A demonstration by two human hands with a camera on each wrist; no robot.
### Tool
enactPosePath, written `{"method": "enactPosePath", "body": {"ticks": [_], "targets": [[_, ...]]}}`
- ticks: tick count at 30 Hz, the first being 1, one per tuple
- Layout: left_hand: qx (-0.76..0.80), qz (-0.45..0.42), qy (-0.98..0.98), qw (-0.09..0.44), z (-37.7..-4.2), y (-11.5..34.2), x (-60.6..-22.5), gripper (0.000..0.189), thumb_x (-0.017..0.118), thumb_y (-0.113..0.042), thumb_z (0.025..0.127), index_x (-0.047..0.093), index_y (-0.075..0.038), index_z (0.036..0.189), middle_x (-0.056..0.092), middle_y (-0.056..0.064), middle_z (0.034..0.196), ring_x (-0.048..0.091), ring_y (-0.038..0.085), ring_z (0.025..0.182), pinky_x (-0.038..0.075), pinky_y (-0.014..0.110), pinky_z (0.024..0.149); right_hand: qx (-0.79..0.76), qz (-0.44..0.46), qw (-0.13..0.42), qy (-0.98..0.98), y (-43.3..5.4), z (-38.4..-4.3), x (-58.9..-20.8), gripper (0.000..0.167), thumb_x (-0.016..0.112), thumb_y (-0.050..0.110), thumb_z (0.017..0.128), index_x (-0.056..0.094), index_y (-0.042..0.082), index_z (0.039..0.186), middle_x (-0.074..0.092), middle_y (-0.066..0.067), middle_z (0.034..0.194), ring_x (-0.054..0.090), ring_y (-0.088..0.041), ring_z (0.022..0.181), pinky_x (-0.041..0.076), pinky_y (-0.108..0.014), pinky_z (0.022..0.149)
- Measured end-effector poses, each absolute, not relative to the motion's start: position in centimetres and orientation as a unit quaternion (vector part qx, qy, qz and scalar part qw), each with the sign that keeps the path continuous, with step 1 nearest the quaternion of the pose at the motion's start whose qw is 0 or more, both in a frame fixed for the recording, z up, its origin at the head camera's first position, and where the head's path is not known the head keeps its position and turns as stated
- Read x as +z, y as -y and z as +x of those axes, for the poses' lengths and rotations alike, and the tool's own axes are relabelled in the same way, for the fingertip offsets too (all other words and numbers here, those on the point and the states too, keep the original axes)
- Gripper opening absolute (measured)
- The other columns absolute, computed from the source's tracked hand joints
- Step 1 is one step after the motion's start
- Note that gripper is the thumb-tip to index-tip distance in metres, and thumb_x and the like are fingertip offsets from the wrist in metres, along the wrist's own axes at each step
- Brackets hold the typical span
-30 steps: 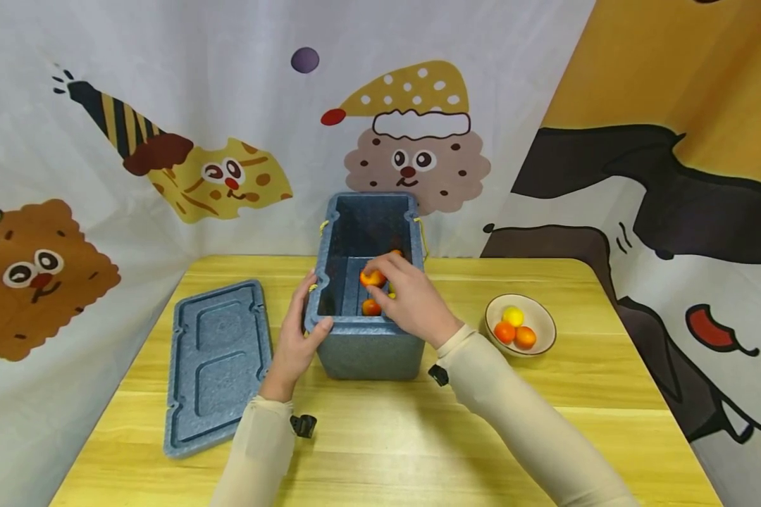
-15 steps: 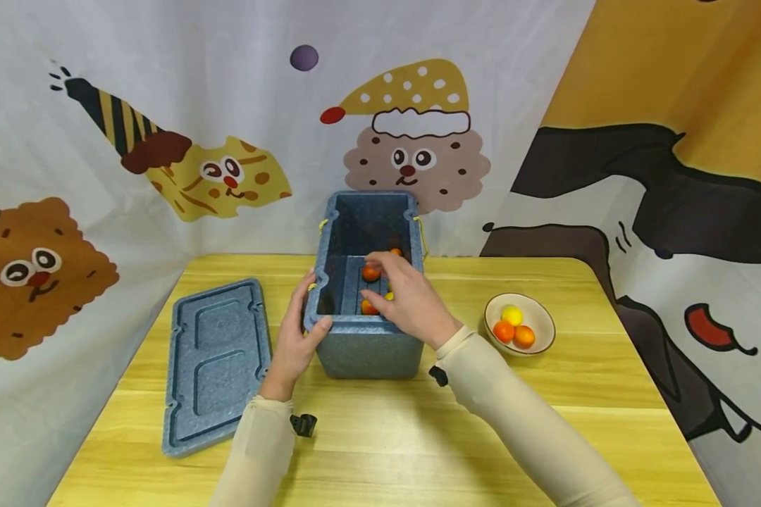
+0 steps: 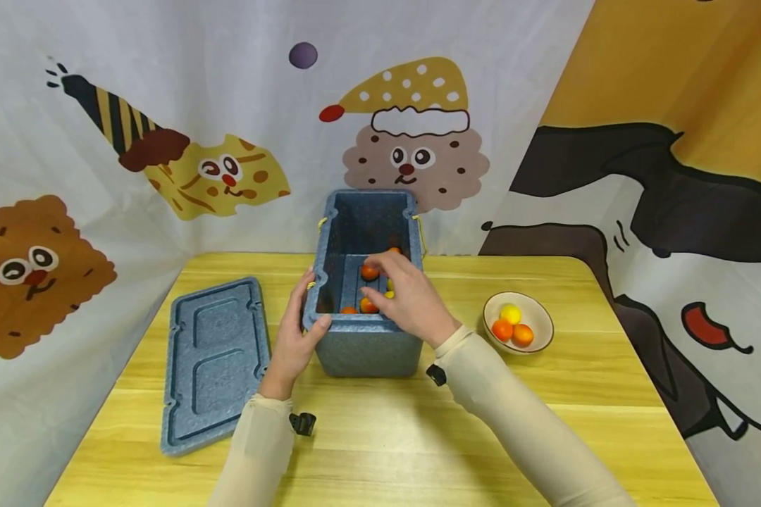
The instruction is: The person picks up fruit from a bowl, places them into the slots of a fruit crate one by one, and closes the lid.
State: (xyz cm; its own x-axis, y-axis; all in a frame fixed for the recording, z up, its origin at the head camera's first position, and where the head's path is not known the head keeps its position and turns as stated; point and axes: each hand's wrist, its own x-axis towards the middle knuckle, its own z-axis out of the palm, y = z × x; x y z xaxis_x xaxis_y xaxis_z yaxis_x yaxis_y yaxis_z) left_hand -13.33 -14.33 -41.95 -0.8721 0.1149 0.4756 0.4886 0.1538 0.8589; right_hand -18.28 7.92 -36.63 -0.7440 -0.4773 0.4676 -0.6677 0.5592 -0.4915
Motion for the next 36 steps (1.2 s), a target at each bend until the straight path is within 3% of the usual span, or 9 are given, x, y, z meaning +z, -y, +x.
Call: {"method": "enactPosePath", "body": {"ticks": [10,14,21,28,36], "targets": [[-0.624,-0.199,0.741,0.147,-13.2,14.4,-41.8,0.066,0.060,-0.017,0.098,0.028,0.004,0.151,0.021,0.022,0.158,0.017,0.029,0.146,0.015,0.055,0.112,0.328,0.338,0.145,0.870,-7.8,-18.4,-36.7,0.030,0.071,0.022,0.092,0.061,0.010,0.117,0.059,-0.003,0.110,0.057,-0.018,0.097,0.050,-0.034,0.084],[-0.623,-0.196,0.743,0.146,-13.2,14.4,-41.7,0.064,0.058,-0.007,0.096,0.028,0.003,0.152,0.020,0.021,0.159,0.017,0.029,0.146,0.013,0.055,0.113,0.335,0.342,0.148,0.865,-7.7,-18.6,-36.6,0.024,0.070,0.021,0.093,0.063,0.010,0.113,0.058,-0.002,0.109,0.056,-0.017,0.097,0.049,-0.033,0.085],[-0.620,-0.196,0.745,0.147,-13.2,14.5,-41.7,0.063,0.058,-0.005,0.096,0.028,0.004,0.151,0.020,0.022,0.158,0.017,0.031,0.146,0.013,0.056,0.112,0.428,0.331,0.138,0.829,-8.5,-18.3,-35.9,0.023,0.069,0.014,0.094,0.064,0.009,0.116,0.060,-0.007,0.115,0.055,-0.014,0.097,0.048,-0.032,0.085],[-0.621,-0.206,0.742,0.145,-13.3,14.3,-42.0,0.066,0.060,-0.019,0.098,0.028,0.003,0.152,0.020,0.020,0.159,0.019,0.029,0.145,0.018,0.056,0.111,0.463,0.289,0.165,0.822,-12.2,-17.8,-34.9,0.030,0.068,0.011,0.094,0.061,0.003,0.122,0.060,-0.009,0.118,0.058,-0.024,0.108,0.046,-0.040,0.095],[-0.623,-0.198,0.743,0.142,-13.2,14.3,-41.8,0.066,0.060,-0.017,0.098,0.028,0.002,0.152,0.020,0.018,0.159,0.019,0.028,0.145,0.019,0.055,0.111,0.436,0.208,0.190,0.855,-18.6,-17.5,-36.7,0.026,0.069,0.010,0.093,0.063,0.004,0.118,0.059,-0.008,0.116,0.056,-0.025,0.110,0.045,-0.045,0.095]]}}
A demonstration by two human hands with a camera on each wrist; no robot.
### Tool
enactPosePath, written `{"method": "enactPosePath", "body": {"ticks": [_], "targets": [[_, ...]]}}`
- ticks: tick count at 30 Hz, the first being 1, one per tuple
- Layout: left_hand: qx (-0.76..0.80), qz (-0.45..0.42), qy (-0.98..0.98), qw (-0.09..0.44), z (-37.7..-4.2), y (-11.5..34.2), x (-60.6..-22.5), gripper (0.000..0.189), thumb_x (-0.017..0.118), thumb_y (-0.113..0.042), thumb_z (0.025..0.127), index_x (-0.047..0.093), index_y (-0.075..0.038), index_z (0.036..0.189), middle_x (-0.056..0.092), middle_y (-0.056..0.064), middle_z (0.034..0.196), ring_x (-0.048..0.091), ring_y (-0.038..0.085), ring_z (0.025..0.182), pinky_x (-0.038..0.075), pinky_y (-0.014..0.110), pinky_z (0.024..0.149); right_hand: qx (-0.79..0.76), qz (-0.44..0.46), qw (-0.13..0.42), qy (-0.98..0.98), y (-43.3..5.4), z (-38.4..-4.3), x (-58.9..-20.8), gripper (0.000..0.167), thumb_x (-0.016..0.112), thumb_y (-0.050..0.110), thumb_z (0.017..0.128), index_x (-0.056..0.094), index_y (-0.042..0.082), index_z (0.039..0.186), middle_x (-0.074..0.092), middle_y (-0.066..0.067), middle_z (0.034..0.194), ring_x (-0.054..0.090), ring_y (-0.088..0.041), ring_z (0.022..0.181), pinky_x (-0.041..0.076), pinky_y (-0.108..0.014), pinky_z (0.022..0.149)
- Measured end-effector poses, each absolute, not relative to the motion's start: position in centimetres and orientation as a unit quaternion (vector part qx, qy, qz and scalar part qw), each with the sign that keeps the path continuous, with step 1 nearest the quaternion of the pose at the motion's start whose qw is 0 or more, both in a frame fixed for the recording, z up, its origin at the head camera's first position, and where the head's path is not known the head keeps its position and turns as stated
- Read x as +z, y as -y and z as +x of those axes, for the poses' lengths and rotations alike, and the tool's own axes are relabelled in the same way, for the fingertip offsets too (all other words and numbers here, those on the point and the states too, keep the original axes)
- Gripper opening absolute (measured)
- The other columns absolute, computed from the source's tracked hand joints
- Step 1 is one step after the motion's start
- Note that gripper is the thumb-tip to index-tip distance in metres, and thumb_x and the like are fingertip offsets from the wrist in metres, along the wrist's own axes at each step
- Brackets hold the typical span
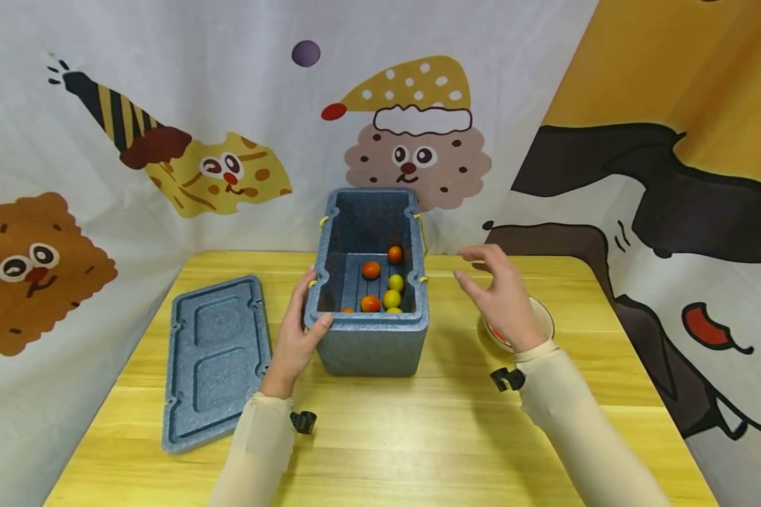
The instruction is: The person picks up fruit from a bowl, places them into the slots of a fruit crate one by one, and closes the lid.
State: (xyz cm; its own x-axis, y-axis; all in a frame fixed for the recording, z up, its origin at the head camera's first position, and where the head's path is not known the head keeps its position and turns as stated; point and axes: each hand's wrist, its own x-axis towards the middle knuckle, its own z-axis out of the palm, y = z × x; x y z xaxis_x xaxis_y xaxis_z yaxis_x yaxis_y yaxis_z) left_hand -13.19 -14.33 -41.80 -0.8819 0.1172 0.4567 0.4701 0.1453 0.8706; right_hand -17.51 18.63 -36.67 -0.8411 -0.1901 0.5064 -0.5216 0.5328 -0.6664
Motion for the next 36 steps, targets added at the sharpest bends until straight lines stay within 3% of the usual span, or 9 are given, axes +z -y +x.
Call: {"method": "enactPosePath", "body": {"ticks": [6,13,20,26,36], "targets": [[-0.626,-0.198,0.741,0.140,-13.2,14.4,-41.8,0.066,0.060,-0.017,0.098,0.028,0.002,0.152,0.020,0.017,0.160,0.019,0.027,0.145,0.018,0.055,0.112,0.407,0.141,0.149,0.890,-22.8,-17.0,-39.2,0.031,0.065,0.018,0.096,0.061,0.005,0.123,0.057,-0.011,0.120,0.056,-0.033,0.110,0.044,-0.051,0.094],[-0.630,-0.199,0.738,0.137,-13.2,14.3,-41.9,0.064,0.060,-0.011,0.097,0.028,0.003,0.151,0.020,0.015,0.159,0.019,0.030,0.145,0.020,0.055,0.111,0.382,0.100,0.099,0.913,-26.1,-17.1,-42.3,0.032,0.066,0.010,0.094,0.059,0.000,0.124,0.055,-0.017,0.122,0.054,-0.039,0.111,0.043,-0.055,0.094],[-0.630,-0.204,0.736,0.143,-13.2,14.3,-41.9,0.065,0.059,-0.015,0.098,0.028,0.004,0.151,0.020,0.015,0.159,0.017,0.030,0.146,0.016,0.053,0.113,0.353,0.074,0.018,0.933,-28.4,-17.2,-45.1,0.042,0.066,0.010,0.094,0.053,-0.003,0.132,0.051,-0.023,0.130,0.048,-0.043,0.118,0.039,-0.057,0.097],[-0.630,-0.203,0.735,0.148,-13.2,14.5,-42.0,0.065,0.060,-0.017,0.098,0.028,0.005,0.151,0.020,0.019,0.159,0.017,0.030,0.146,0.015,0.053,0.114,0.366,0.043,0.018,0.930,-29.1,-17.5,-46.5,0.048,0.064,0.012,0.095,0.047,-0.004,0.137,0.048,-0.026,0.132,0.046,-0.044,0.119,0.038,-0.058,0.097],[-0.621,-0.193,0.747,0.138,-13.1,14.4,-41.7,0.064,0.059,-0.016,0.098,0.028,0.003,0.152,0.020,0.021,0.159,0.017,0.029,0.146,0.014,0.054,0.113,0.316,0.012,-0.005,0.949,-29.2,-18.6,-48.2,0.050,0.066,0.014,0.093,0.049,-0.005,0.136,0.046,-0.028,0.127,0.046,-0.044,0.114,0.035,-0.058,0.098]]}}
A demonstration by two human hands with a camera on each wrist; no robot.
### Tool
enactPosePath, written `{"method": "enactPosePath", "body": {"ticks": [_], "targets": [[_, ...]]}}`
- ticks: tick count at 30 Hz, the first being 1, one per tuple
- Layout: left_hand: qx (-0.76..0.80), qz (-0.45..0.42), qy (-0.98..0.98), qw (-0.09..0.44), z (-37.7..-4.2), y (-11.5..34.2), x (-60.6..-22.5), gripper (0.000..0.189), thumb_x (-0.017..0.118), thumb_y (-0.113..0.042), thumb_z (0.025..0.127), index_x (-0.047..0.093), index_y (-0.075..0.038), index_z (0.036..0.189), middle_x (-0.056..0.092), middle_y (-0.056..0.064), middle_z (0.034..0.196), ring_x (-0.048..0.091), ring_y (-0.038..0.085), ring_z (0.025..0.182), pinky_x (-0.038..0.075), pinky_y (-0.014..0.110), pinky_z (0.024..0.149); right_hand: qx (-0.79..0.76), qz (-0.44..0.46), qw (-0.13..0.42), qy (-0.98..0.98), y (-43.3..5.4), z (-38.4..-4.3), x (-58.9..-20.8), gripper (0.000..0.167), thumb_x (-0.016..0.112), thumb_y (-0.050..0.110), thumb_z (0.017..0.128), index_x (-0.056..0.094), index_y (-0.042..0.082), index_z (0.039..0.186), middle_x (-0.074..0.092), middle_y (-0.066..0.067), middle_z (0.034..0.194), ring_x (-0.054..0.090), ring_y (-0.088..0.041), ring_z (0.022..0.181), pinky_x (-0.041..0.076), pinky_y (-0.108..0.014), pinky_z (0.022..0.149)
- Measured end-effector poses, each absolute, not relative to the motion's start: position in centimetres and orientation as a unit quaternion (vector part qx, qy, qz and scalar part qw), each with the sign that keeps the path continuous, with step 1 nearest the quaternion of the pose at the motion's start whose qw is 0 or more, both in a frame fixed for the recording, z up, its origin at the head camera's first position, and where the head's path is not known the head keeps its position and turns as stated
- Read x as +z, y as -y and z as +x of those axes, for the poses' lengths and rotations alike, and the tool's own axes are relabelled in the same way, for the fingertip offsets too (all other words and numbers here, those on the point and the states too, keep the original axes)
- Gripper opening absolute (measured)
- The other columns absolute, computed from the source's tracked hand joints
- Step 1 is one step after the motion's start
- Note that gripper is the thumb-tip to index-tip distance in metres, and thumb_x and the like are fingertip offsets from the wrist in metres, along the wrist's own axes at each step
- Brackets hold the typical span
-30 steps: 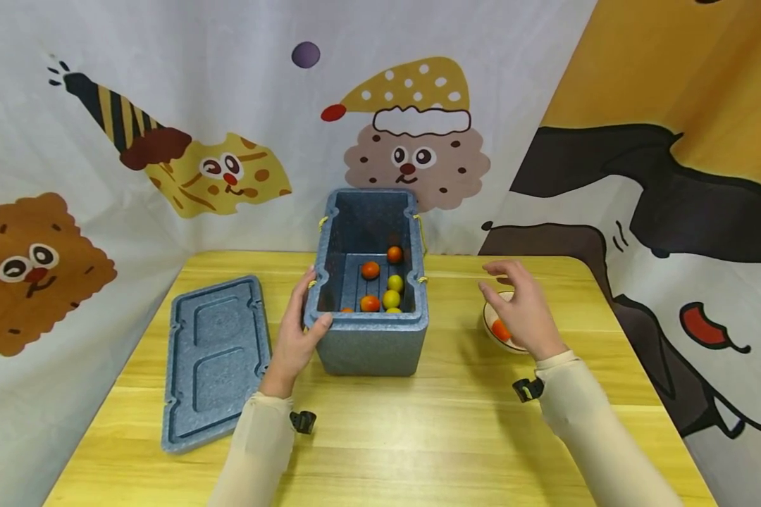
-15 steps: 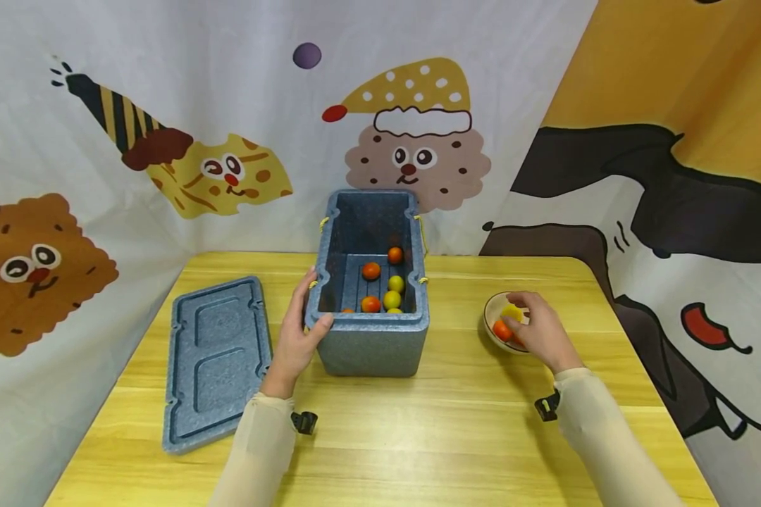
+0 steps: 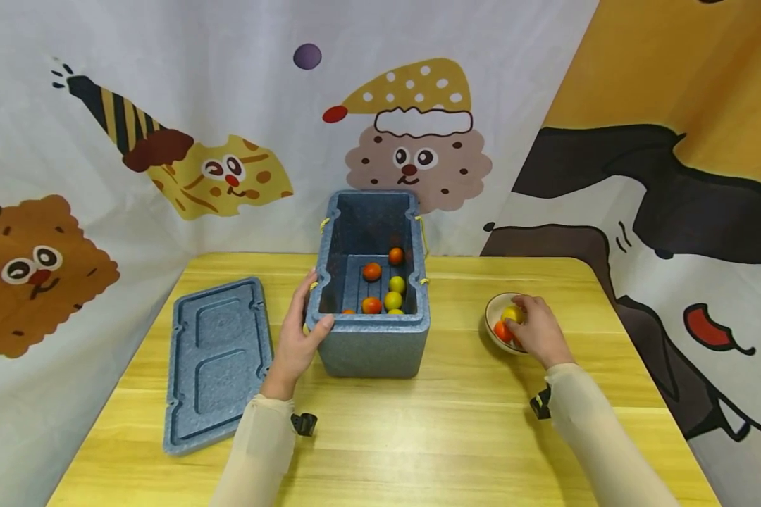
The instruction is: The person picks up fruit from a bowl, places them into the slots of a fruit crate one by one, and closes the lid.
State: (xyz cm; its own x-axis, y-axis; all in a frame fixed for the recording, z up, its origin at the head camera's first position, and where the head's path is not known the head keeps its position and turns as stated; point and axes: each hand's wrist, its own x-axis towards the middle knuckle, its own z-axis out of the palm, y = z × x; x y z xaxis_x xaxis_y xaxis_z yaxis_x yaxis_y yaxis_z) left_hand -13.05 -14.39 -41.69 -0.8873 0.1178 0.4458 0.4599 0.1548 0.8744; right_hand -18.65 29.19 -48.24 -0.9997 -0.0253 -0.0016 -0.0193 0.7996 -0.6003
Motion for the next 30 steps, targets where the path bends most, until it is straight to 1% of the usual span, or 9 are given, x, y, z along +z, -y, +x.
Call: {"method": "enactPosePath", "body": {"ticks": [4,8,12,19,25,30], "targets": [[-0.618,-0.197,0.748,0.141,-13.05,14.39,-41.74,0.066,0.060,-0.021,0.099,0.028,0.004,0.151,0.021,0.022,0.158,0.017,0.030,0.146,0.014,0.055,0.113,-0.308,-0.009,0.001,-0.951,-28.98,-18.87,-48.43,0.050,0.068,0.012,0.090,0.052,-0.005,0.134,0.047,-0.029,0.125,0.047,-0.045,0.111,0.037,-0.058,0.096],[-0.618,-0.199,0.748,0.140,-13.02,14.37,-41.82,0.067,0.060,-0.024,0.099,0.028,0.003,0.151,0.020,0.021,0.158,0.017,0.030,0.146,0.014,0.054,0.113,-0.302,-0.008,0.001,-0.953,-28.87,-18.91,-48.50,0.046,0.068,0.010,0.089,0.055,-0.004,0.131,0.050,-0.027,0.123,0.049,-0.046,0.108,0.039,-0.058,0.093],[-0.619,-0.198,0.747,0.141,-13.02,14.38,-41.88,0.067,0.060,-0.024,0.099,0.028,0.003,0.151,0.020,0.021,0.158,0.017,0.030,0.146,0.013,0.054,0.113,-0.296,-0.010,-0.001,-0.955,-28.77,-19.13,-48.68,0.041,0.068,0.011,0.089,0.058,-0.004,0.126,0.052,-0.026,0.121,0.051,-0.046,0.108,0.038,-0.058,0.094],[-0.610,-0.198,0.753,0.144,-13.03,14.40,-41.89,0.068,0.060,-0.026,0.099,0.028,0.003,0.151,0.020,0.023,0.158,0.018,0.030,0.146,0.015,0.054,0.113,-0.269,-0.022,-0.020,-0.963,-28.66,-19.52,-49.03,0.033,0.071,0.009,0.085,0.063,-0.004,0.115,0.057,-0.026,0.116,0.052,-0.045,0.109,0.036,-0.058,0.095],[-0.610,-0.197,0.754,0.146,-12.91,14.47,-41.81,0.066,0.059,-0.024,0.099,0.029,0.003,0.151,0.020,0.022,0.158,0.018,0.030,0.146,0.015,0.054,0.113,-0.267,-0.025,-0.017,-0.963,-28.59,-19.71,-49.25,0.033,0.071,0.010,0.086,0.063,-0.004,0.115,0.057,-0.027,0.117,0.051,-0.046,0.110,0.036,-0.059,0.095],[-0.609,-0.196,0.755,0.145,-13.05,14.41,-41.71,0.067,0.060,-0.024,0.099,0.029,0.002,0.152,0.021,0.019,0.159,0.018,0.029,0.146,0.015,0.054,0.113,-0.264,-0.024,-0.019,-0.964,-28.51,-19.60,-49.06,0.033,0.070,0.011,0.087,0.063,-0.004,0.116,0.057,-0.027,0.118,0.050,-0.047,0.111,0.035,-0.059,0.097]]}}
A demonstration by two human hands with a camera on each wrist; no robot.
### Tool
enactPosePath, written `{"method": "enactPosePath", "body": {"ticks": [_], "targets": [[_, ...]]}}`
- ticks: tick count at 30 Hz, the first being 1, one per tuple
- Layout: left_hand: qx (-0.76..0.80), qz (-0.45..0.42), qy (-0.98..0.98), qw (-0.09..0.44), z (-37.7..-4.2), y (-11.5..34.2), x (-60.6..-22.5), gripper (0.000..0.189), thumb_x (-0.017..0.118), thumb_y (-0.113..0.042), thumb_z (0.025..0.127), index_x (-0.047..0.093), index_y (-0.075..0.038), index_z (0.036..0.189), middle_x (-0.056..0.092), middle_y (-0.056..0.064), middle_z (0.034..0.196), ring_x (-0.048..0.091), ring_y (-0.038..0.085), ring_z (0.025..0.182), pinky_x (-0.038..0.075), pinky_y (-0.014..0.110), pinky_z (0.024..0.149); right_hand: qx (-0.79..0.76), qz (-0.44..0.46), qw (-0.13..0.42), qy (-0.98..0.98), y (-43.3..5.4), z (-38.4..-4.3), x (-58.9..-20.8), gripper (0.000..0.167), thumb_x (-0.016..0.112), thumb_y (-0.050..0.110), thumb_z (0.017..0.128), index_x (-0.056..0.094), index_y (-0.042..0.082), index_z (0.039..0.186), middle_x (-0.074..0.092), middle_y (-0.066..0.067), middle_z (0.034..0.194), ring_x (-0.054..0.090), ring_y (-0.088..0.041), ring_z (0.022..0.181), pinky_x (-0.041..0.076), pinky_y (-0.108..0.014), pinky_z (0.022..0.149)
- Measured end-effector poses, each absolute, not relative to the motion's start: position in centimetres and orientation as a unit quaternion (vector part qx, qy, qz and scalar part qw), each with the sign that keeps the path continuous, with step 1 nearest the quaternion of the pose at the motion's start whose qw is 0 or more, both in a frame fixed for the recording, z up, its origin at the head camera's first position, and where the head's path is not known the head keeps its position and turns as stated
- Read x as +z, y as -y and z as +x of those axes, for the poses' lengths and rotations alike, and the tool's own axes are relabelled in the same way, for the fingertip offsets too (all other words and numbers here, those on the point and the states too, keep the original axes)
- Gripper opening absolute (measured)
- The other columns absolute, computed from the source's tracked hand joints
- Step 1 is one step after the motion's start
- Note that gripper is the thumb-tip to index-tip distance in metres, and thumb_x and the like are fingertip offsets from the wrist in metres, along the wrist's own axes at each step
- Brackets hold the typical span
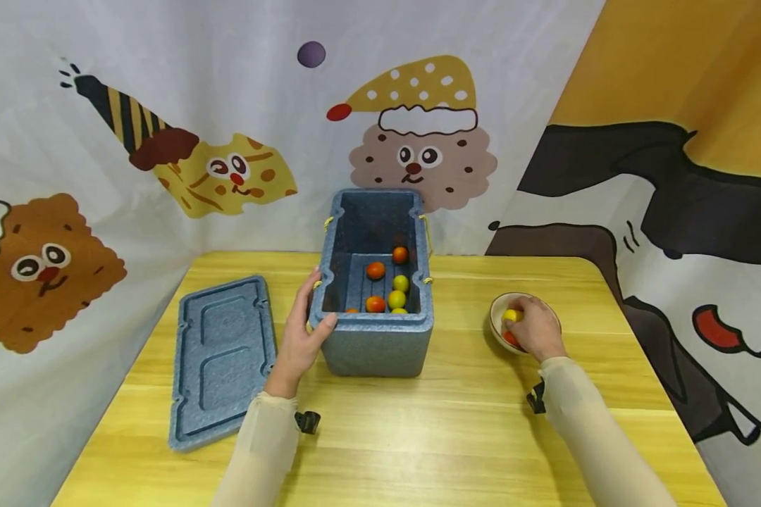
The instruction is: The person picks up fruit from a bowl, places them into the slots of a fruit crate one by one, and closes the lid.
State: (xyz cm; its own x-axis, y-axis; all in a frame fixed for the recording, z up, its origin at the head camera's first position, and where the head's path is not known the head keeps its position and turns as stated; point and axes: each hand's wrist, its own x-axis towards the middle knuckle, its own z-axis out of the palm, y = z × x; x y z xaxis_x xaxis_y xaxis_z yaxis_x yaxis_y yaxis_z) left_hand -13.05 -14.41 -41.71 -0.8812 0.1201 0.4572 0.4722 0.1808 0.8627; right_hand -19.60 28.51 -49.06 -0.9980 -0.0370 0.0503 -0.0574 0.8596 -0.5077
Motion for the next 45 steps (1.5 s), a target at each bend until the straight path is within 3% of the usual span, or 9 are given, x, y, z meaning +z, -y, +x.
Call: {"method": "enactPosePath", "body": {"ticks": [20,25,31,39,45], "targets": [[-0.614,-0.203,0.749,0.146,-12.6,14.7,-42.1,0.065,0.060,-0.016,0.098,0.029,0.005,0.151,0.021,0.023,0.158,0.018,0.031,0.145,0.016,0.053,0.113,0.263,0.036,0.015,0.964,-28.5,-19.3,-49.9,0.036,0.069,0.011,0.088,0.061,-0.004,0.119,0.056,-0.027,0.120,0.051,-0.046,0.112,0.037,-0.057,0.096],[-0.616,-0.202,0.748,0.143,-12.7,14.6,-42.1,0.065,0.060,-0.018,0.098,0.029,0.004,0.151,0.021,0.019,0.159,0.018,0.032,0.146,0.016,0.054,0.113,0.275,0.032,0.011,0.961,-28.6,-18.9,-49.5,0.037,0.068,0.012,0.089,0.060,-0.004,0.121,0.055,-0.025,0.119,0.051,-0.044,0.110,0.037,-0.057,0.095],[-0.621,-0.204,0.744,0.140,-12.8,14.5,-42.1,0.067,0.060,-0.022,0.099,0.028,0.004,0.151,0.020,0.020,0.159,0.017,0.030,0.146,0.015,0.053,0.114,0.300,0.023,0.033,0.953,-28.1,-18.7,-47.4,0.037,0.066,0.012,0.092,0.059,-0.004,0.124,0.053,-0.023,0.115,0.054,-0.041,0.100,0.043,-0.055,0.088],[-0.619,-0.202,0.745,0.144,-12.8,14.3,-42.0,0.068,0.060,-0.024,0.098,0.029,0.004,0.151,0.021,0.019,0.158,0.019,0.031,0.145,0.017,0.056,0.112,0.327,0.035,0.085,0.940,-26.2,-18.2,-43.9,0.037,0.066,0.014,0.095,0.058,-0.002,0.127,0.052,-0.020,0.121,0.054,-0.042,0.111,0.043,-0.057,0.094],[-0.620,-0.203,0.744,0.145,-13.1,14.4,-42.0,0.067,0.059,-0.024,0.099,0.028,0.003,0.151,0.020,0.022,0.158,0.018,0.030,0.146,0.016,0.056,0.112,0.368,0.063,0.120,0.920,-23.5,-17.7,-40.5,0.038,0.066,0.020,0.096,0.059,-0.001,0.127,0.053,-0.016,0.120,0.057,-0.037,0.111,0.047,-0.048,0.094]]}}
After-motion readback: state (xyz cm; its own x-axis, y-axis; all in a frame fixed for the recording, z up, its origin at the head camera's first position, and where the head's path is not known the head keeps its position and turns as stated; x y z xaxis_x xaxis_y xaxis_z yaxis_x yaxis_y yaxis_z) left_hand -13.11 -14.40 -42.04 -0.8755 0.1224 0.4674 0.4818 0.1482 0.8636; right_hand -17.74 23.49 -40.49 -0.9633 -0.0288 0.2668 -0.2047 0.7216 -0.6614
